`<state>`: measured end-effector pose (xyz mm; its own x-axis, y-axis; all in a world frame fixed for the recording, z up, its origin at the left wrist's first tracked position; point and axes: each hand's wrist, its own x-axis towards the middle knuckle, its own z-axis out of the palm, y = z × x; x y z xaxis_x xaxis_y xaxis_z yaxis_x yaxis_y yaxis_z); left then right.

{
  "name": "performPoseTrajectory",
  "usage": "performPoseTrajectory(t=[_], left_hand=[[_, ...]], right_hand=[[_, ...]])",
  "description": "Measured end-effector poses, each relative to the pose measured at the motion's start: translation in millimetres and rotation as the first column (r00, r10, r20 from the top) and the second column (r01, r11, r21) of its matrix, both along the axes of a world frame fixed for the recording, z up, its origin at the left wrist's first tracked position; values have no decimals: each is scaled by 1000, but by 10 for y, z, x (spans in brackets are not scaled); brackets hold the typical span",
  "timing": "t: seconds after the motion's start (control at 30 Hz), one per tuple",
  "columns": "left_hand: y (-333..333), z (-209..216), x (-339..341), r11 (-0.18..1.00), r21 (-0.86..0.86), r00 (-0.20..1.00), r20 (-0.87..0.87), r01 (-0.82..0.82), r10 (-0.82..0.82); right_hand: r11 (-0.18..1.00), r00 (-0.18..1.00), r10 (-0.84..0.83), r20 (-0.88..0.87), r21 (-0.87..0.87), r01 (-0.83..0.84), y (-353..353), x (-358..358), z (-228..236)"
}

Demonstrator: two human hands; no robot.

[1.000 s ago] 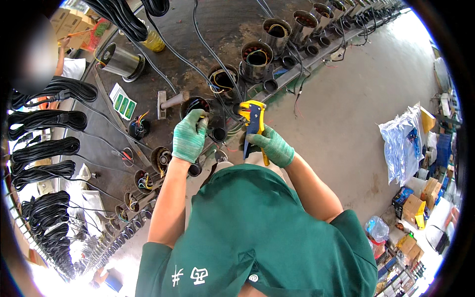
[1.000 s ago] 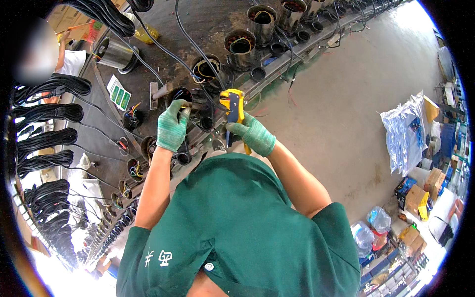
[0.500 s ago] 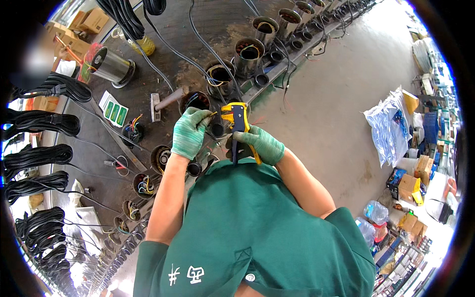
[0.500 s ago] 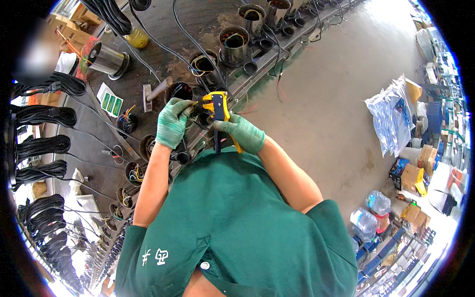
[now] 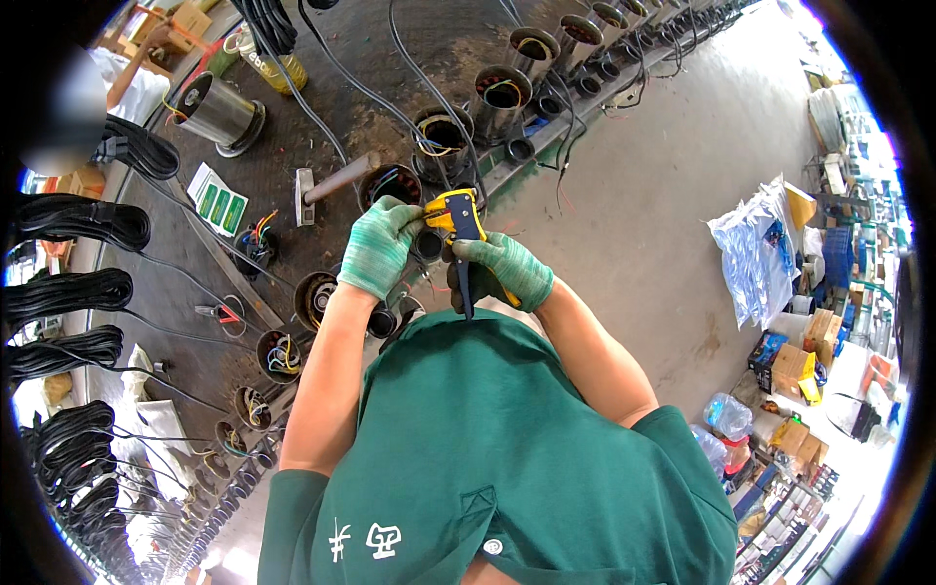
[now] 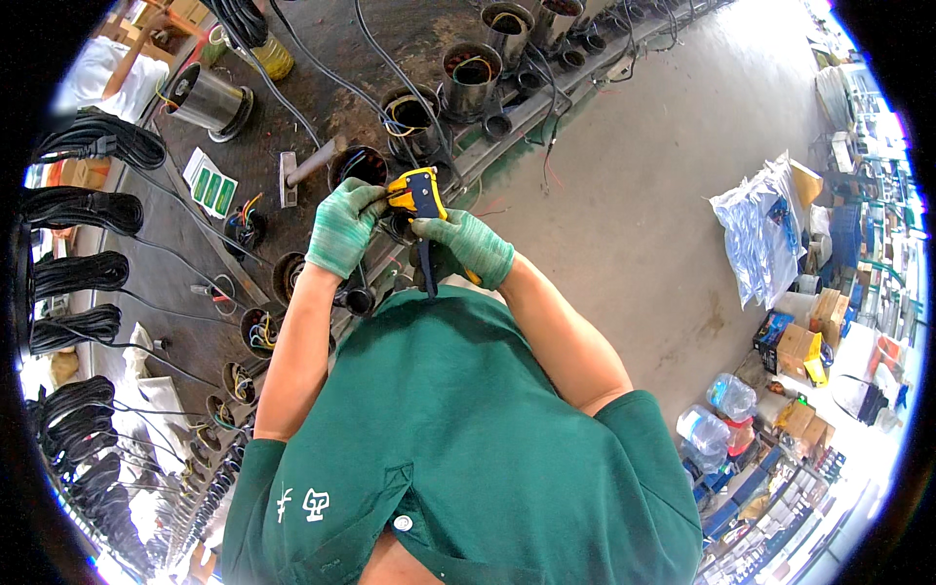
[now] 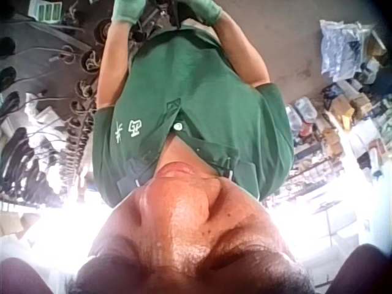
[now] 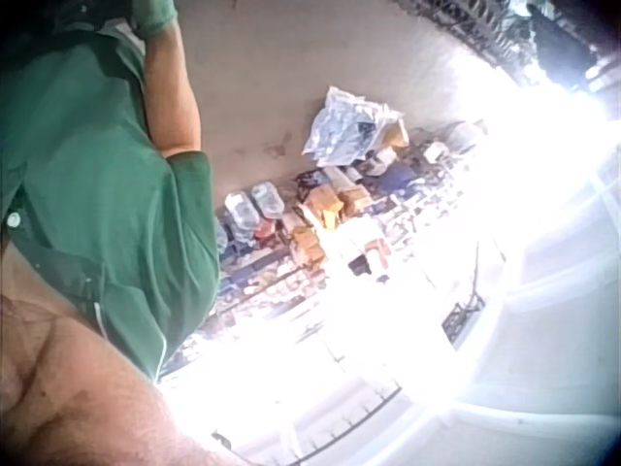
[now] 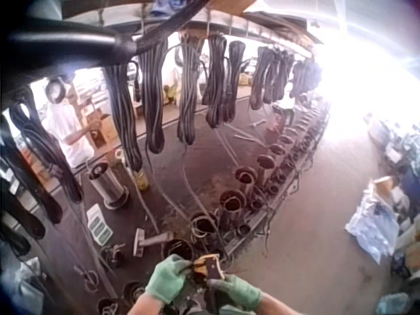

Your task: The person uses a yellow and blue crimping tool to secure connectors onto wires protruding from a row of cylindrical metal housings. They repeatedly position the tool over the wire ends and squeeze the handles to crimp the connectors in place. The person also briefly uses a pair of scissors to trim a wire before resuming the crimping process.

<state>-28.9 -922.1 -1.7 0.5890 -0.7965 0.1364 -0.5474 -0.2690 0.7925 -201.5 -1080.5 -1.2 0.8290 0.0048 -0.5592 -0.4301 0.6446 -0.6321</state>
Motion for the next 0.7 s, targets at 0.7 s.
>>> performPoseTrajectory(t=[0.7], left_hand=[[-23,44,32,1000,1,1000,-3,-23,23]], right_hand=[[914,973,-214,-87,334,231,35,-138,-152]])
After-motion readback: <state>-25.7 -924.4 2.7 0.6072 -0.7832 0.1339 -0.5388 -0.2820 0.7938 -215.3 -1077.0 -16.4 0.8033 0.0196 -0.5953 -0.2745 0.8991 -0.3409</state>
